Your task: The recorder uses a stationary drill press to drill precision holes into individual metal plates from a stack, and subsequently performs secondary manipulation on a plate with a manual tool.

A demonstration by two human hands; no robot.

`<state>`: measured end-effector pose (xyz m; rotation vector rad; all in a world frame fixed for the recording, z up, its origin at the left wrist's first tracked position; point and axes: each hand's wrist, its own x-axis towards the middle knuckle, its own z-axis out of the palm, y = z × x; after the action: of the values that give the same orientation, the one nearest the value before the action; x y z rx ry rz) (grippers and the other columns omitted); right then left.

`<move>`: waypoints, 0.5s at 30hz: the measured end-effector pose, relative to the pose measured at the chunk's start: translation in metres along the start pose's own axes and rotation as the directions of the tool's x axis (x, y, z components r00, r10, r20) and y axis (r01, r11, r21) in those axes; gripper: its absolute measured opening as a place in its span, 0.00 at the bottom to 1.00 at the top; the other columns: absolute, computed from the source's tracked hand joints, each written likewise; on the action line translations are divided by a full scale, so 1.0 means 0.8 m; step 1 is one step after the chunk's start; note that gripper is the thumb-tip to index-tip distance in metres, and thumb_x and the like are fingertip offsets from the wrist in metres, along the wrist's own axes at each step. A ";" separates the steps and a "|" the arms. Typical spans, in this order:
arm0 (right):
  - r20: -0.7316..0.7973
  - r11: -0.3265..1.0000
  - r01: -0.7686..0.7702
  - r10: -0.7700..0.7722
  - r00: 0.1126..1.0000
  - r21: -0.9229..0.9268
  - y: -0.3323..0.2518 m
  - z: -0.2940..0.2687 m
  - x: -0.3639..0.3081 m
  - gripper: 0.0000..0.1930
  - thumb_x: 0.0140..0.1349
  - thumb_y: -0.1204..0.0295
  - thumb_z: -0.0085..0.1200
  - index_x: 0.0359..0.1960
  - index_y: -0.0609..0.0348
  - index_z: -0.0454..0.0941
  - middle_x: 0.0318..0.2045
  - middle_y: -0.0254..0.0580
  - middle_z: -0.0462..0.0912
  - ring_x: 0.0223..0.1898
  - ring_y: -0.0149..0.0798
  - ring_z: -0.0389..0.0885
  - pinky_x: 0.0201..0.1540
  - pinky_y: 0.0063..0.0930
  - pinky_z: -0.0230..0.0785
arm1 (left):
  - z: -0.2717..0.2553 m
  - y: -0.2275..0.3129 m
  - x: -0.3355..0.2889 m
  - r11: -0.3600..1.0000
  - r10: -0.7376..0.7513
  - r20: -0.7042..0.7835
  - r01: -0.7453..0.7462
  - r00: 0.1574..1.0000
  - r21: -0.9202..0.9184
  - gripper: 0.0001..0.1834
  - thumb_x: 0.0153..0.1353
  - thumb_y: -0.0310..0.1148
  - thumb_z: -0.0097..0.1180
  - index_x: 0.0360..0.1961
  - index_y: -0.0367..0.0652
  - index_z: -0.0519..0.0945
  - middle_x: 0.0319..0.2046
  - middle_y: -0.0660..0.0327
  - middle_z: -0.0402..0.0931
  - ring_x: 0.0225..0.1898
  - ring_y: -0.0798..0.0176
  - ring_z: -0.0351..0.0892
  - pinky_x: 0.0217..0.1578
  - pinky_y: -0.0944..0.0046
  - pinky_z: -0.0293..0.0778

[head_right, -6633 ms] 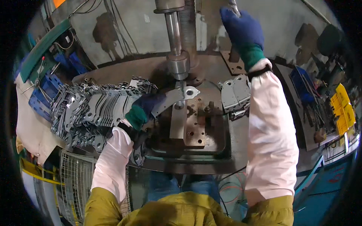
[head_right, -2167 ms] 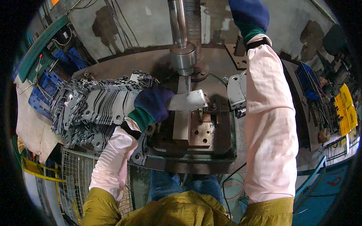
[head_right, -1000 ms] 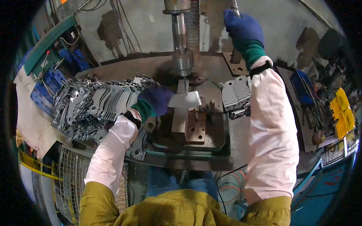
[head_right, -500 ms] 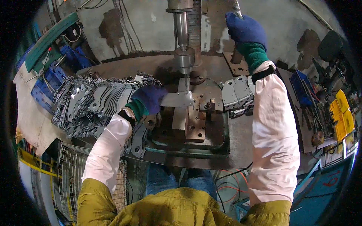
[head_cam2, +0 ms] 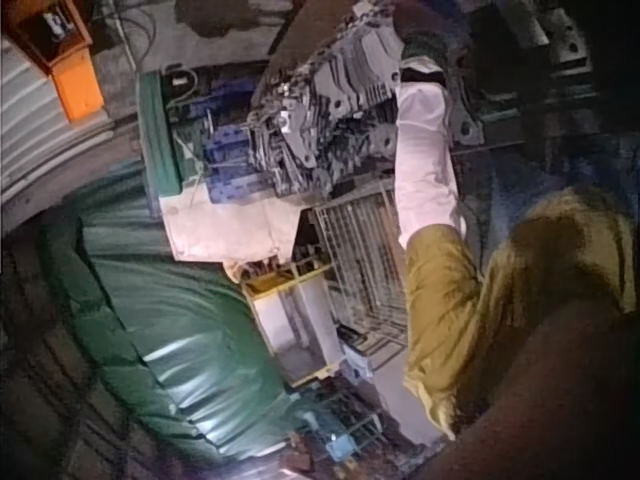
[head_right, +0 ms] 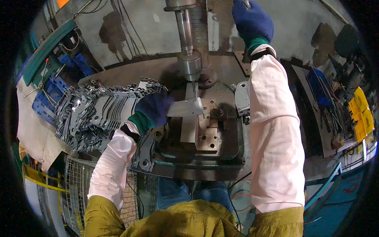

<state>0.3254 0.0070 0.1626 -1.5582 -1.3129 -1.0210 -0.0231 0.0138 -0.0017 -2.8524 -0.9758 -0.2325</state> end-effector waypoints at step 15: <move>0.157 0.847 -0.486 0.461 0.873 0.216 -0.029 -0.007 0.011 0.27 0.68 0.42 0.46 0.43 0.53 0.86 0.39 0.57 0.86 0.45 0.63 0.84 0.47 0.53 0.74 | -0.003 0.002 -0.003 0.998 -0.058 0.043 0.060 0.997 -0.029 0.13 0.47 0.34 0.64 0.37 0.51 0.80 0.36 0.52 0.80 0.38 0.43 0.83 0.37 0.45 0.79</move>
<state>0.3034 0.0066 0.1753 -1.6377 -0.9944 -0.4513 -0.0240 0.0108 0.0004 -2.8696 -1.0749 -0.1945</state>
